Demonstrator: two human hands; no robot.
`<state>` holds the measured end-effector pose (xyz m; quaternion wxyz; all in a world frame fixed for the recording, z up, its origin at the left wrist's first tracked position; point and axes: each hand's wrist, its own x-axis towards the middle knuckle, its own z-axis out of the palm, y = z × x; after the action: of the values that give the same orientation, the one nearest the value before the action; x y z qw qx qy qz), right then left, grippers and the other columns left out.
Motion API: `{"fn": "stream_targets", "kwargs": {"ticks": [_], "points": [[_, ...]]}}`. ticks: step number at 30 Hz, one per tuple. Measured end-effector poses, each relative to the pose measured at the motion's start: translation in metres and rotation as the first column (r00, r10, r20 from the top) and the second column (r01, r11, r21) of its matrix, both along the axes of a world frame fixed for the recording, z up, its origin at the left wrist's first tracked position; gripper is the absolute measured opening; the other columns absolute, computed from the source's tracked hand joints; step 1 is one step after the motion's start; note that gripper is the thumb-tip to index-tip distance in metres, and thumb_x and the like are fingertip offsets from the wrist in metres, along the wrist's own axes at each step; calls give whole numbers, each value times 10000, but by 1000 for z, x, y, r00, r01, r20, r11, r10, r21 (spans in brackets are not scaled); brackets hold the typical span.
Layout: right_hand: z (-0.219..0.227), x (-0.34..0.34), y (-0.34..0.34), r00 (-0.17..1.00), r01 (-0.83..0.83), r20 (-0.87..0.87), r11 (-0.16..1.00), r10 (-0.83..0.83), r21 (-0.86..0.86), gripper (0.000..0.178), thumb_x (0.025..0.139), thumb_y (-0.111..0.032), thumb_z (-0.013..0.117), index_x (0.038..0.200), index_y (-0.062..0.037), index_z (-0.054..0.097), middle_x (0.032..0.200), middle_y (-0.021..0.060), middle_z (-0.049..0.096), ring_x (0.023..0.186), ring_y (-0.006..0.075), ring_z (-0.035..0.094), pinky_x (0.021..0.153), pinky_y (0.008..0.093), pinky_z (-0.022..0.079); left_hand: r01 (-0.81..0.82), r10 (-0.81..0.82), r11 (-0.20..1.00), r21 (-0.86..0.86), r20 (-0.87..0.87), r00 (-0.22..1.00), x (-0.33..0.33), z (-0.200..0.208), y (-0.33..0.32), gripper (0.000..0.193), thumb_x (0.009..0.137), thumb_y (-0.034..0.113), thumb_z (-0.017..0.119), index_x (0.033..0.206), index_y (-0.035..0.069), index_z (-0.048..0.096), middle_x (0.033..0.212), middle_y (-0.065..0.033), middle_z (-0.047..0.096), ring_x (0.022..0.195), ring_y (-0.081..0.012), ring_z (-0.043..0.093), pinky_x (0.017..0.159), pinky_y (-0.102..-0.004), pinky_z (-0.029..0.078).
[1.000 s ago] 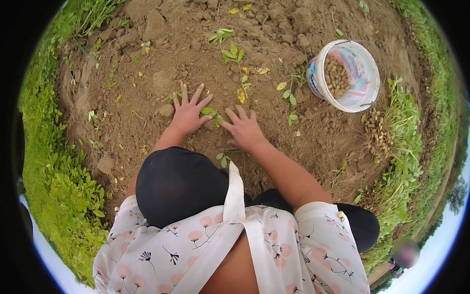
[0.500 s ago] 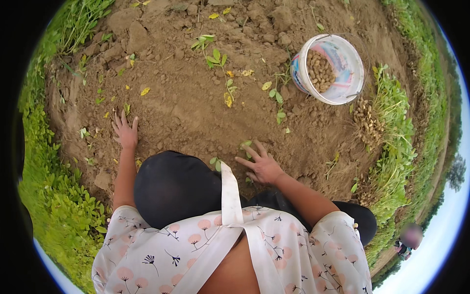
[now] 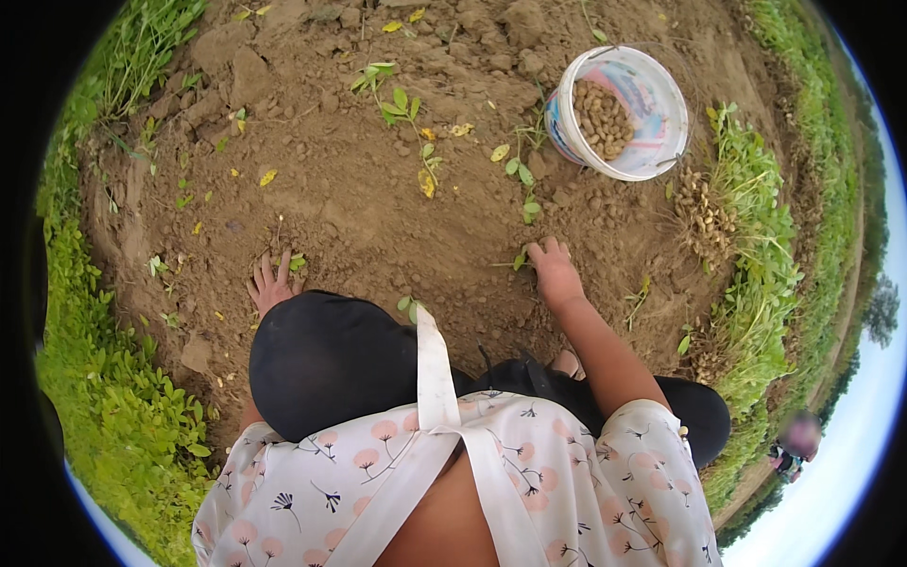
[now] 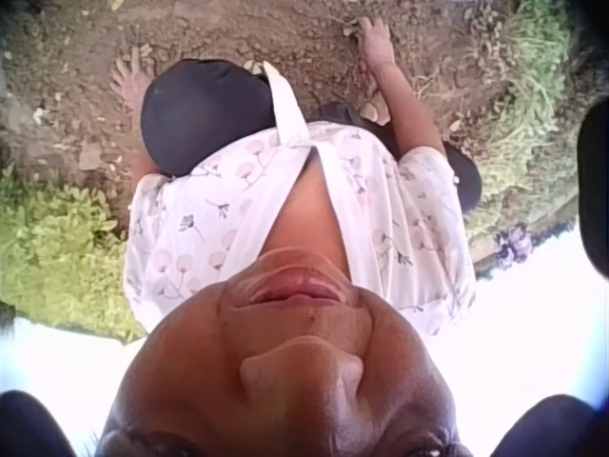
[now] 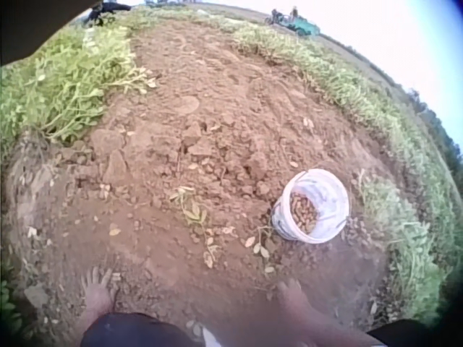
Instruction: The person kneels on the ground and pulls peanut plants from the soil by hand. They shake the roots to dislodge soil and place the harvested peanuts into a nearby bucket.
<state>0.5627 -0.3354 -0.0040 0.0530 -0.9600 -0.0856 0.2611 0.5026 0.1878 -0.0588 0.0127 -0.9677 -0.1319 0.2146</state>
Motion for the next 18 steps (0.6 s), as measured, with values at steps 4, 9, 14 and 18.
{"fn": "stream_targets", "kwargs": {"ticks": [4,9,14,18], "points": [[12,46,-36,889,445,27,878,-456,173,776,876,-436,751,1493,-93,430,1500,213,423,1384,428,388,1139,530,365,-221,208,958,185,87,974,45,2,72,753,1016,414,568,1622,412,122,1658,-129,251,1454,-416,355,1166,-649,265],[57,94,-28,374,754,-642,-184,-669,631,1130,897,-755,546,1629,-122,-38,1679,203,58,1517,442,204,1123,767,259,-587,597,796,145,-36,801,100,13,150,724,1046,515,471,1625,433,44,1695,-138,136,1480,-480,262,1154,-684,242],[70,131,-35,280,470,-752,-598,-597,650,965,967,-599,571,1617,-140,26,1640,219,93,1511,458,186,1138,748,307,-539,537,839,71,46,842,169,-5,70,724,1004,643,439,1619,414,134,1704,-134,72,1509,-539,90,1141,-756,149],[99,162,-22,191,326,-815,-748,-547,579,804,1011,-407,557,1596,-109,92,1597,236,117,1499,455,202,1128,712,378,119,-90,977,-177,167,982,178,10,-77,719,970,672,480,1601,408,260,1696,-92,159,1529,-507,61,1145,-783,92]]}}
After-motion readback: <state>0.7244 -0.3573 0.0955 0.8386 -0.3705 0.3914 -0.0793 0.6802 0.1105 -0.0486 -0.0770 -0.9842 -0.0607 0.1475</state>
